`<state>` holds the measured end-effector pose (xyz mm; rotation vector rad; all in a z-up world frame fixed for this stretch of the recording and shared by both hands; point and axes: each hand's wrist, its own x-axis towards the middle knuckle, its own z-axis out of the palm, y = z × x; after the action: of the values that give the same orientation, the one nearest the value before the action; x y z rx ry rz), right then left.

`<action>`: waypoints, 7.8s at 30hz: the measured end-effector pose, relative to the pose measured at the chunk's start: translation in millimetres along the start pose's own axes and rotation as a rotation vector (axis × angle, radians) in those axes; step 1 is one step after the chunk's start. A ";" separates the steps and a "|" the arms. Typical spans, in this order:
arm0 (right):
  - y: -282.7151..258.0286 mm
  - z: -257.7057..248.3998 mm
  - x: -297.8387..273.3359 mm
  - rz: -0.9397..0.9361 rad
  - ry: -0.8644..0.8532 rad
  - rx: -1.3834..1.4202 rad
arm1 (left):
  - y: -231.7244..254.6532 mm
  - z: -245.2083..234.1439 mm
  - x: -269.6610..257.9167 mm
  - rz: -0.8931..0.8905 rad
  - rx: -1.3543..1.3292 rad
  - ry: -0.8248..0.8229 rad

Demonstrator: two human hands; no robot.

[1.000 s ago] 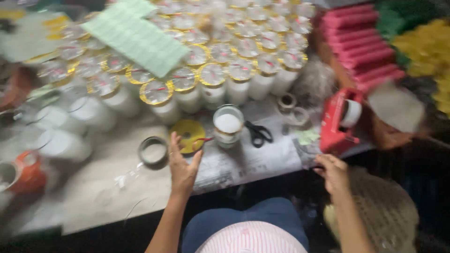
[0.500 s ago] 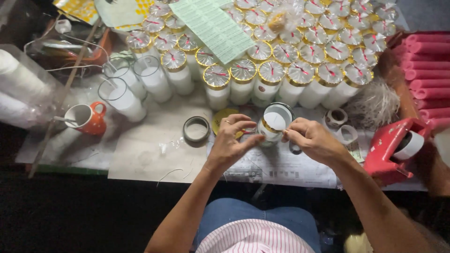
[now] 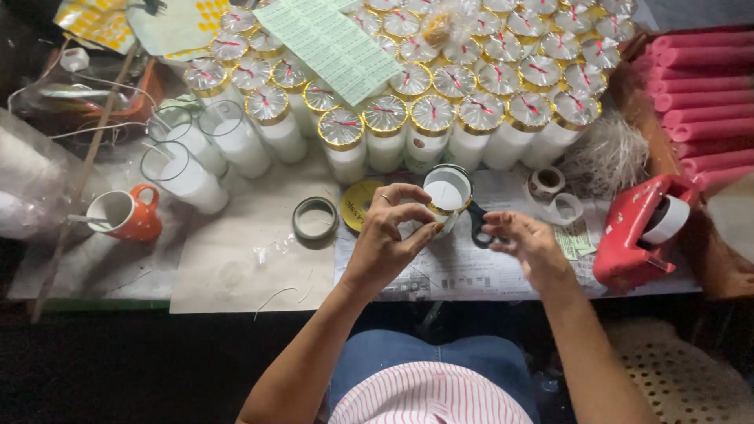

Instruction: Applying decorative gold trim to the rims of glass candles and wrapping them in plastic film.

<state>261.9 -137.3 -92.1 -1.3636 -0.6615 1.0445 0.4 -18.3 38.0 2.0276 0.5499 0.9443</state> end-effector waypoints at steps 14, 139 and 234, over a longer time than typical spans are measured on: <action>1.6 57.3 -29.2 -0.166 0.023 0.268 | -12.0 7.4 -9.2 -0.104 -0.120 0.023; -5.9 -239.6 -47.1 0.031 0.957 -0.404 | -73.7 19.5 -0.8 0.264 0.614 0.149; -10.7 79.6 -1.2 -0.618 0.294 -0.431 | -109.0 66.7 -5.8 -0.195 -0.311 0.386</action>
<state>193.6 -101.1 -70.3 -1.4958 -1.0347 0.2048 43.8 7.7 -79.5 1.4948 0.7410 1.2249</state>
